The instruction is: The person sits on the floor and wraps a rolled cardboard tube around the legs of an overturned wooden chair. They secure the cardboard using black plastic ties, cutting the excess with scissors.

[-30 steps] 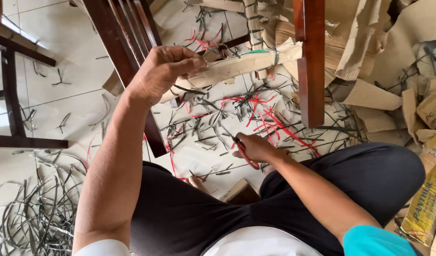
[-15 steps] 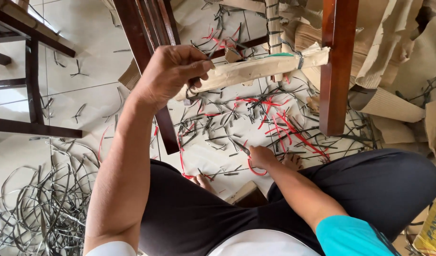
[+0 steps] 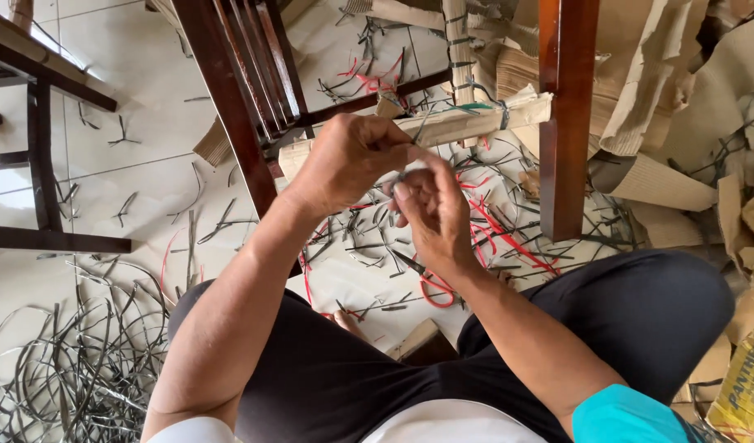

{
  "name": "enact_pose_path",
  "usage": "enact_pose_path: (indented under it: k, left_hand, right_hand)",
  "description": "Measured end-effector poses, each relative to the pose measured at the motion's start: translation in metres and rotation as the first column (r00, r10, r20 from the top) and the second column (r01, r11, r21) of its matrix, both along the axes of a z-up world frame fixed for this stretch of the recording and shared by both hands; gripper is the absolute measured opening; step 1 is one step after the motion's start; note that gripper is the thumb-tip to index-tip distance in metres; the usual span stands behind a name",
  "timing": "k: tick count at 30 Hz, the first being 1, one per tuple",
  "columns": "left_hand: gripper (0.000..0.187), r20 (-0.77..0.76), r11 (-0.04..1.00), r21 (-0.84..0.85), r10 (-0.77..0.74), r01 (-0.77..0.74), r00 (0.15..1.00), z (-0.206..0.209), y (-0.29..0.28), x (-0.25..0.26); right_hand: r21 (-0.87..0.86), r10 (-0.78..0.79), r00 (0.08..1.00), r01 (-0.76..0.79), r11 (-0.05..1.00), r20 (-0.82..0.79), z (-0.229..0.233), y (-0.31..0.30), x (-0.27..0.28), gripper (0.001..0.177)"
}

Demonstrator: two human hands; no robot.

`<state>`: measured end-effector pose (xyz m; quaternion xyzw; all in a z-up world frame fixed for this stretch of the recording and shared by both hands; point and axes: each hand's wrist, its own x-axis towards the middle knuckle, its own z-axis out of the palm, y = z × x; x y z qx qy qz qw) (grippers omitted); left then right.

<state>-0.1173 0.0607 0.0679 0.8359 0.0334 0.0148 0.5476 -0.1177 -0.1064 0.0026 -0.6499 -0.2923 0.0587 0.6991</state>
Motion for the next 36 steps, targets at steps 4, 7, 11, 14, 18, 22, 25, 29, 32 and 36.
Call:
enact_pose_path:
  k: [4,7,11,14,18,22,25,29,32,36]
  left_hand:
    - [0.012,-0.002,0.999,-0.006,-0.038,0.038,0.999,-0.003,-0.007,0.005]
    - [0.018,0.34,0.961,0.271,-0.042,-0.056,0.939,-0.016,0.009,0.016]
    - [0.029,0.32,0.953,0.3,-0.073,-0.028,0.944,-0.042,0.016,0.027]
    - [0.026,0.259,0.944,0.329,-0.102,0.011,0.96,-0.048,0.018,0.034]
    - [0.029,0.21,0.939,0.338,-0.137,0.059,0.968,-0.041,0.018,0.039]
    - [0.037,0.093,0.933,0.346,-0.137,0.097,0.986,-0.038,0.022,0.043]
    - [0.05,-0.003,0.934,0.324,-0.159,0.152,0.987,-0.031,0.019,0.04]
    - [0.061,-0.032,0.925,0.36,-0.117,0.12,0.993,-0.035,0.013,0.045]
    - [0.054,0.014,0.885,0.447,-0.148,0.126,0.989,-0.036,0.01,0.053]
    - [0.048,-0.012,0.847,0.504,-0.189,0.169,0.982,-0.04,0.009,0.058]
  right_hand:
    - [-0.072,-0.093,0.989,0.085,0.994,-0.112,-0.031,0.002,0.002,0.019]
    - [0.024,-0.206,0.938,0.221,0.975,-0.279,-0.051,0.01,0.001,0.023]
    - [0.118,-0.171,0.81,0.283,0.952,-0.56,-0.045,0.021,0.007,0.019]
    - [0.176,-0.085,0.78,0.244,0.954,-0.62,-0.05,0.026,0.016,0.012]
    - [0.288,0.037,0.743,0.212,0.934,-0.668,-0.065,0.028,0.018,0.013]
    - [0.285,-0.04,0.788,0.268,0.92,-0.614,-0.051,0.033,0.021,0.008]
    - [0.311,0.001,0.76,0.264,0.913,-0.649,-0.06,0.03,0.029,0.003]
    - [0.372,0.1,0.731,0.219,0.902,-0.675,-0.048,0.028,0.034,0.005]
    - [0.378,0.127,0.75,0.174,0.909,-0.65,-0.029,0.03,0.032,0.006]
    - [0.383,0.141,0.753,0.157,0.91,-0.643,-0.034,0.027,0.034,0.007]
